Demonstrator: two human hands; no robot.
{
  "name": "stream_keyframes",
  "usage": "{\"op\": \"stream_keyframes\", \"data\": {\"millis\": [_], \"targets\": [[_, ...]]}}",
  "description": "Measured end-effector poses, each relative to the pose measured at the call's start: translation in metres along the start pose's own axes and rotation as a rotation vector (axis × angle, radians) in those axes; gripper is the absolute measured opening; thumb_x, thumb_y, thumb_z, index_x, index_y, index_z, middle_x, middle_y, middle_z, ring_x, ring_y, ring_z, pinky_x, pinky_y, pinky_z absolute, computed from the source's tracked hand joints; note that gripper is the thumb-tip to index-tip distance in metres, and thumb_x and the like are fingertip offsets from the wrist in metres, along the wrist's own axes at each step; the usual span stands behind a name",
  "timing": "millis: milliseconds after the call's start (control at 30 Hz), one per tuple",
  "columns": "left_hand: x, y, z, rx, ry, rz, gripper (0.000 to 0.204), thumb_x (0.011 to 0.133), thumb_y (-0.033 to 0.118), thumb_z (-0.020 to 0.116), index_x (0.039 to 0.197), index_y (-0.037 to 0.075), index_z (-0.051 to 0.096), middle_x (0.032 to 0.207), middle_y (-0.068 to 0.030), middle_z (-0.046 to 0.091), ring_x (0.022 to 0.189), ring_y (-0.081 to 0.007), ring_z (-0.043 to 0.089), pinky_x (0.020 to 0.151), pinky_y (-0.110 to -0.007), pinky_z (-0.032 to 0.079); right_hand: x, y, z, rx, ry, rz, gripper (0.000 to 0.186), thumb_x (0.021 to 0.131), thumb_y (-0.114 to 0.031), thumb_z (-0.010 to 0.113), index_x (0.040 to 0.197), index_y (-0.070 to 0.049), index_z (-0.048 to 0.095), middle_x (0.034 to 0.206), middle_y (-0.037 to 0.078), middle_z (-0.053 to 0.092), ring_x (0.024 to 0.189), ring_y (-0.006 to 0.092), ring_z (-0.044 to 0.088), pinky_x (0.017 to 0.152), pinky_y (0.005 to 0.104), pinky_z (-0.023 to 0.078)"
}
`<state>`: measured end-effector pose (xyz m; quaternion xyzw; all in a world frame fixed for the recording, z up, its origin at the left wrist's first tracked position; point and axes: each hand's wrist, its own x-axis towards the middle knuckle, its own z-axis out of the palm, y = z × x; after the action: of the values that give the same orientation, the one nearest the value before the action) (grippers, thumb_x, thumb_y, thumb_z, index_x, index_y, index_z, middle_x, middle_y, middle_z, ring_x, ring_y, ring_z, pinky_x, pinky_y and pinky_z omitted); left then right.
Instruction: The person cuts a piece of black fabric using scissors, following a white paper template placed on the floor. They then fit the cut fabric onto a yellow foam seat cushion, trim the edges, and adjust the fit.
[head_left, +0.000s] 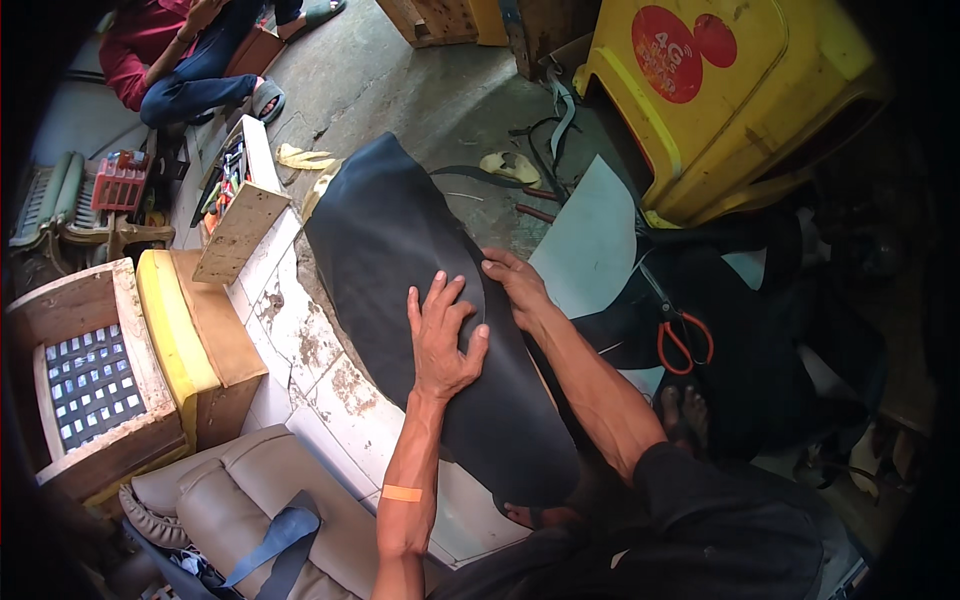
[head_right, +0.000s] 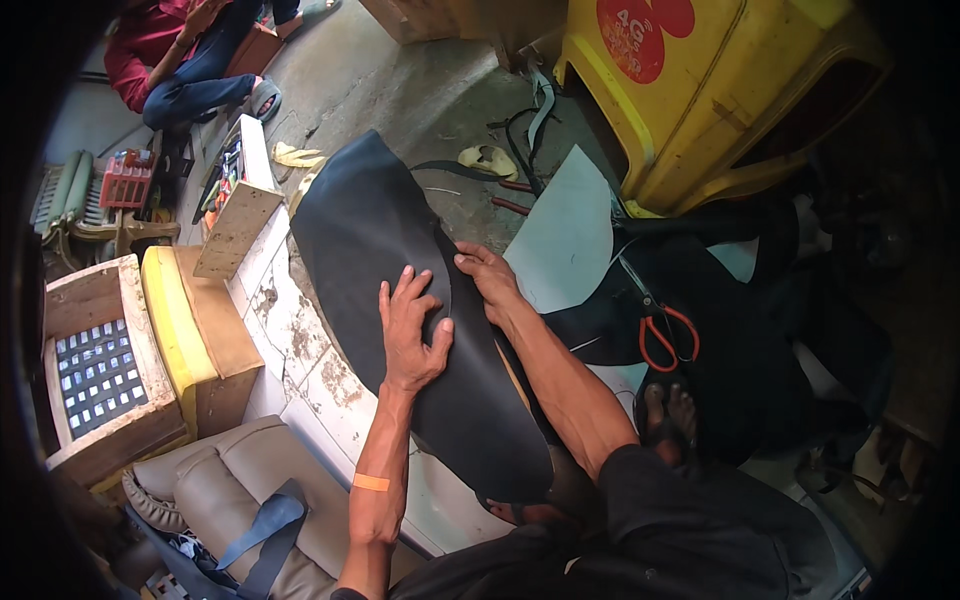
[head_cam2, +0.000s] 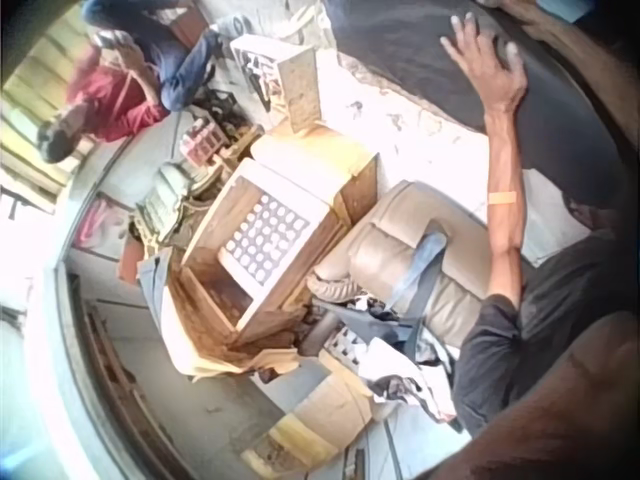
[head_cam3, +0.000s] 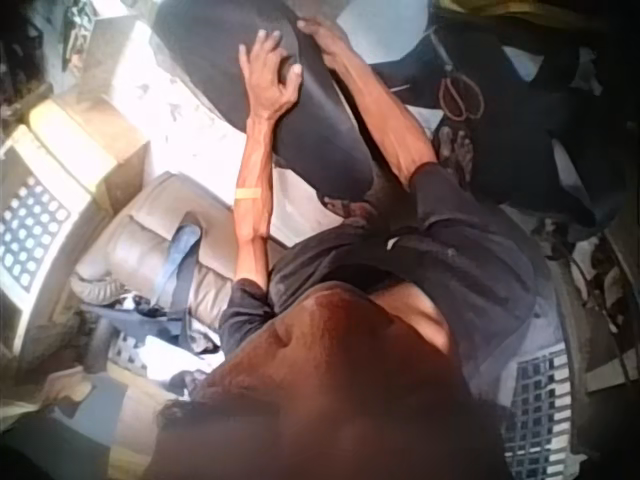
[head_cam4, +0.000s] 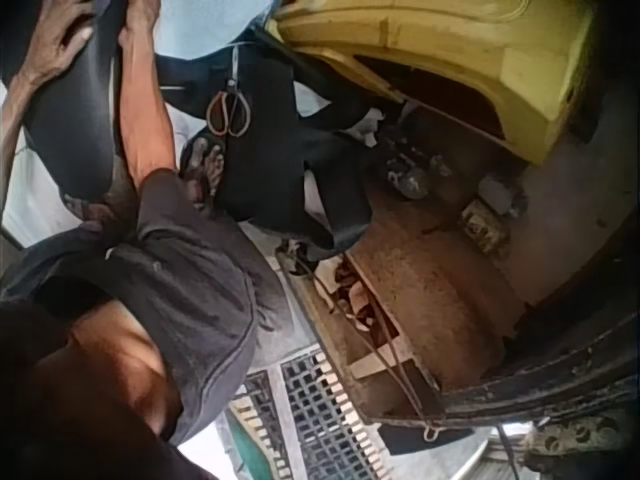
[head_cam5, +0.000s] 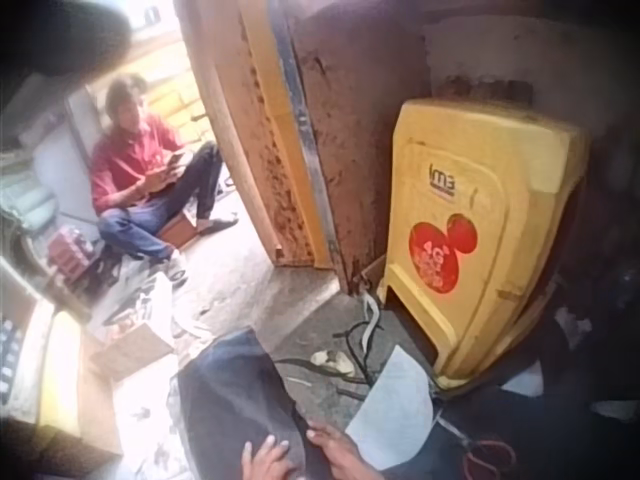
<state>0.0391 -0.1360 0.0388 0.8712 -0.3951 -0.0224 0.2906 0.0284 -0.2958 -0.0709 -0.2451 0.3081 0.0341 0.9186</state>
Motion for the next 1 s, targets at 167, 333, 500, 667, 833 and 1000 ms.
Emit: {"op": "stream_keyframes", "data": {"millis": [167, 333, 500, 667, 833, 1000], "targets": [[0.005, 0.006, -0.003, 0.151, -0.203, -0.047, 0.059, 0.091, 0.033, 0.066, 0.144, 0.007, 0.057, 0.162, -0.0184, 0.041, 0.155, -0.0407, 0.027, 0.124, -0.064, 0.007, 0.003, 0.002, -0.001, -0.294, 0.054, -0.098, 0.037, 0.1, -0.015, 0.064, 0.134, -0.003, 0.062, 0.121, 0.013, 0.069, 0.11, 0.023, 0.066, 0.098, 0.0351, 0.052], [0.011, 0.014, 0.006, 0.198, -0.261, -0.053, 0.067, 0.094, 0.043, 0.062, 0.15, 0.008, 0.05, 0.165, -0.0186, 0.036, 0.155, -0.0428, 0.023, 0.124, -0.066, 0.009, -0.013, -0.024, 0.004, -1.219, 0.323, -0.471, 0.048, 0.097, -0.027, 0.063, 0.136, 0.0, 0.061, 0.138, 0.028, 0.06, 0.125, 0.0438, 0.06, 0.106, 0.047, 0.046], [0.017, 0.01, -0.001, -0.023, -0.229, -0.089, 0.069, 0.093, 0.036, 0.06, 0.155, 0.009, 0.045, 0.162, -0.0229, 0.038, 0.151, -0.0477, 0.026, 0.123, -0.065, 0.015, -0.052, -0.04, 0.093, -1.754, -0.368, -0.73, 0.063, 0.098, -0.039, 0.063, 0.148, -0.003, 0.051, 0.158, 0.025, 0.043, 0.151, 0.0429, 0.033, 0.12, 0.0639, 0.027], [0.013, 0.012, 0.006, -0.027, -0.21, -0.13, 0.076, 0.089, 0.037, 0.061, 0.155, 0.003, 0.044, 0.16, -0.0242, 0.041, 0.151, -0.0406, 0.03, 0.125, -0.06, 0.016, 0.006, -0.02, 0.123, -1.811, -0.281, -0.524, 0.091, 0.096, -0.057, 0.061, 0.163, -0.006, 0.027, 0.17, 0.023, 0.018, 0.156, 0.0476, 0.018, 0.122, 0.0667, 0.02], [0.023, 0.016, 0.013, 0.169, -0.436, -0.013, 0.07, 0.094, 0.053, 0.056, 0.148, 0.008, 0.056, 0.159, -0.0164, 0.042, 0.156, -0.0436, 0.018, 0.121, -0.075, 0.004, 0.098, -0.037, 0.119, -1.693, -0.299, -0.519, 0.106, 0.092, -0.072, 0.057, 0.164, -0.003, 0.021, 0.171, 0.024, 0.016, 0.158, 0.0433, 0.014, 0.125, 0.0591, 0.017], [0.01, 0.004, 0.018, 0.139, -0.36, -0.005, 0.068, 0.095, 0.056, 0.055, 0.147, 0.012, 0.058, 0.161, -0.0148, 0.039, 0.158, -0.0423, 0.012, 0.121, -0.075, 0.003, 0.16, -0.039, 0.163, -1.508, -0.455, -0.533, 0.093, 0.103, -0.066, 0.042, 0.162, 0.002, 0.022, 0.17, 0.025, 0.018, 0.159, 0.0367, 0.014, 0.129, 0.0437, 0.012]]}}
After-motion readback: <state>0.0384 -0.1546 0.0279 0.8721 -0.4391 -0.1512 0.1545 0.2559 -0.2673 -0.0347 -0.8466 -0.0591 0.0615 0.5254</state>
